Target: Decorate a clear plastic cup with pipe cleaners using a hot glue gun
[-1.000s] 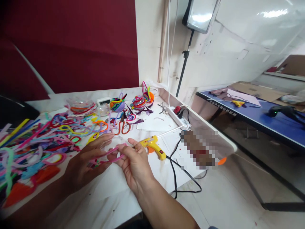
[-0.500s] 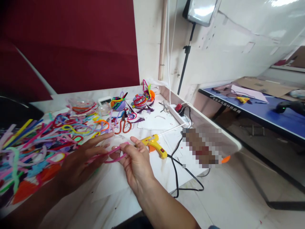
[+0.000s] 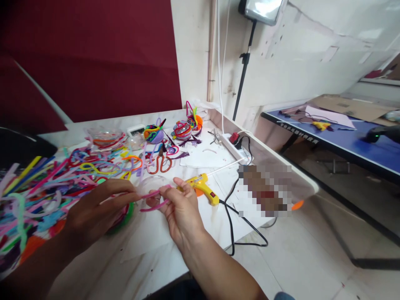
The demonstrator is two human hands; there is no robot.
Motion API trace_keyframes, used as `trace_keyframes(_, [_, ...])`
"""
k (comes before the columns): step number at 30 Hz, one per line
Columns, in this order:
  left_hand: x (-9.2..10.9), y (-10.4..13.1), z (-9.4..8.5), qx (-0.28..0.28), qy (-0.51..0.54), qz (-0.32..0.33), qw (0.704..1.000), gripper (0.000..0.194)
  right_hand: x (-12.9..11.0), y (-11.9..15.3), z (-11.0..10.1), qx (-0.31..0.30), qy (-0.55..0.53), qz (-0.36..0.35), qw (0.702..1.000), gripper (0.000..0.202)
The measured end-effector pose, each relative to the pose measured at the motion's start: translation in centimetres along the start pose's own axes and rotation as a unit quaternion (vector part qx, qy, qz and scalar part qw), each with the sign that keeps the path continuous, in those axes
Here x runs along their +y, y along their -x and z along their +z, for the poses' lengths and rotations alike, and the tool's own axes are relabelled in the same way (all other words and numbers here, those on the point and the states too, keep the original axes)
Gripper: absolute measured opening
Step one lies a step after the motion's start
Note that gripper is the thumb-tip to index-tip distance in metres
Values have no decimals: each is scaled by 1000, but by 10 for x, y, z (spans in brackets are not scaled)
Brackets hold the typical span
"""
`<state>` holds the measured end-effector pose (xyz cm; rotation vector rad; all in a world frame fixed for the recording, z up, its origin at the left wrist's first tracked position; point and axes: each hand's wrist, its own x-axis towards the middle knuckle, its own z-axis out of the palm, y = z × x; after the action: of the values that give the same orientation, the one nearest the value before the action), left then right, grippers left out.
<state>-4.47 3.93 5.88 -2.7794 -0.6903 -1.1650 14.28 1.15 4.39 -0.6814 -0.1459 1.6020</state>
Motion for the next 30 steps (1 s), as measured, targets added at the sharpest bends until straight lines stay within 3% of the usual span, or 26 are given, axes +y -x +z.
trace_keyframes(7, [-5, 0, -1, -2, -33, 62, 998, 31, -1, 1, 1, -1, 1, 12, 1000, 54])
trace_keyframes(11, [-9, 4, 0, -23, -28, 65, 997, 33, -1, 2, 1, 1, 1, 17, 1000, 54])
trace_keyframes(17, [-12, 7, 3, -12, -11, 51, 999, 35, -1, 2, 1, -3, 6, 22, 1000, 54])
trace_keyframes(30, [-12, 9, 4, -6, -38, 90, 995, 21, 1, -1, 1, 6, -1, 29, 1000, 56])
